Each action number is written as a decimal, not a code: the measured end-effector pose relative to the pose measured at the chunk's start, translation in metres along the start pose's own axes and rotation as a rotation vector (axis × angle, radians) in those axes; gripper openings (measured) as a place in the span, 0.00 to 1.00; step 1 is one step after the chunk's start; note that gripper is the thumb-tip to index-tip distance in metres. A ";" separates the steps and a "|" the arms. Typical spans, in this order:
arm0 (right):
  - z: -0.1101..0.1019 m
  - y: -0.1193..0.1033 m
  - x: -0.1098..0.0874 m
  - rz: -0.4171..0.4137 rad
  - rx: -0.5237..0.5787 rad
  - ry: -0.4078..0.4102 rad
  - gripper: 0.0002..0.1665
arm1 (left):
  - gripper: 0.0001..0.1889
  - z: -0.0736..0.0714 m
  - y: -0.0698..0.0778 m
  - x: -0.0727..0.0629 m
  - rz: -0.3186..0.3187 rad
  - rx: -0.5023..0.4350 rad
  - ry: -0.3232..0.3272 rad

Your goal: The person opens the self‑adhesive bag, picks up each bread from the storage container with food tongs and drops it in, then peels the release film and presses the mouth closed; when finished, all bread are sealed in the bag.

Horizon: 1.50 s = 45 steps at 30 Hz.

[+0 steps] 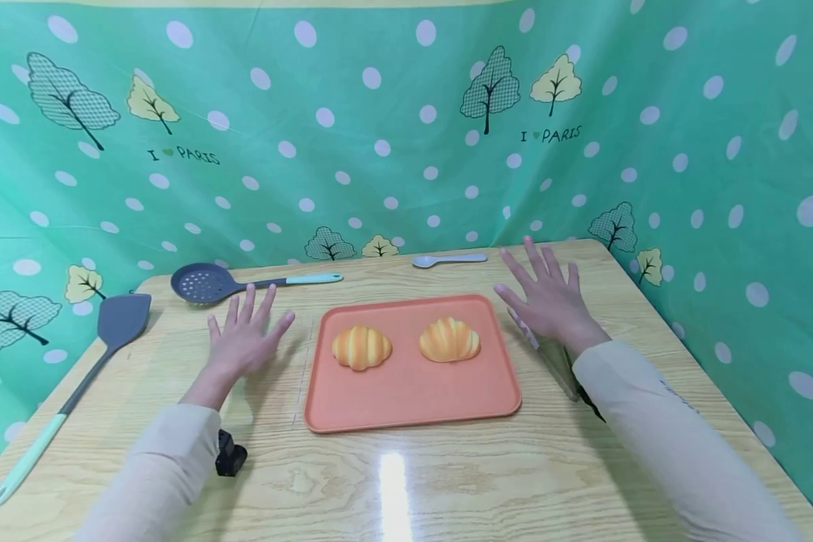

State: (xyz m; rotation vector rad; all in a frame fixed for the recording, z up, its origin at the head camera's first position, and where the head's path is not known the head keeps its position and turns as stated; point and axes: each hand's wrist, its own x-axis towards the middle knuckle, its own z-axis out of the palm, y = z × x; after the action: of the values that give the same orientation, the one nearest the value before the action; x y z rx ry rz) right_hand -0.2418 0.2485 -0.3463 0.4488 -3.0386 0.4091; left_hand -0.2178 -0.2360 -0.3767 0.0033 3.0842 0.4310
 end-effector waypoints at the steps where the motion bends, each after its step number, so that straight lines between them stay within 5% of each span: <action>1: -0.001 -0.003 0.000 -0.015 0.002 0.016 0.43 | 0.43 0.000 0.000 0.000 0.005 -0.002 0.002; 8: -0.003 -0.027 0.004 -0.120 0.015 0.125 0.39 | 0.43 -0.009 -0.007 -0.004 0.080 0.010 -0.014; 17: -0.001 -0.066 0.011 -0.237 0.036 0.185 0.38 | 0.42 -0.028 -0.021 -0.014 0.188 -0.010 -0.120; 34: 0.018 -0.152 0.015 -0.404 0.127 0.143 0.39 | 0.51 -0.037 -0.047 -0.024 0.307 -0.080 -0.240; 45: 0.035 -0.207 0.020 -0.398 0.161 -0.013 0.42 | 0.52 -0.030 -0.058 -0.023 0.307 -0.116 -0.247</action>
State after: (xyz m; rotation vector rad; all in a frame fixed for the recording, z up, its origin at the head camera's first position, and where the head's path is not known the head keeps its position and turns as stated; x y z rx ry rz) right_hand -0.2015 0.0422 -0.3263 1.0420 -2.8345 0.6230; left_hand -0.1951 -0.2998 -0.3631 0.4930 2.8139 0.5696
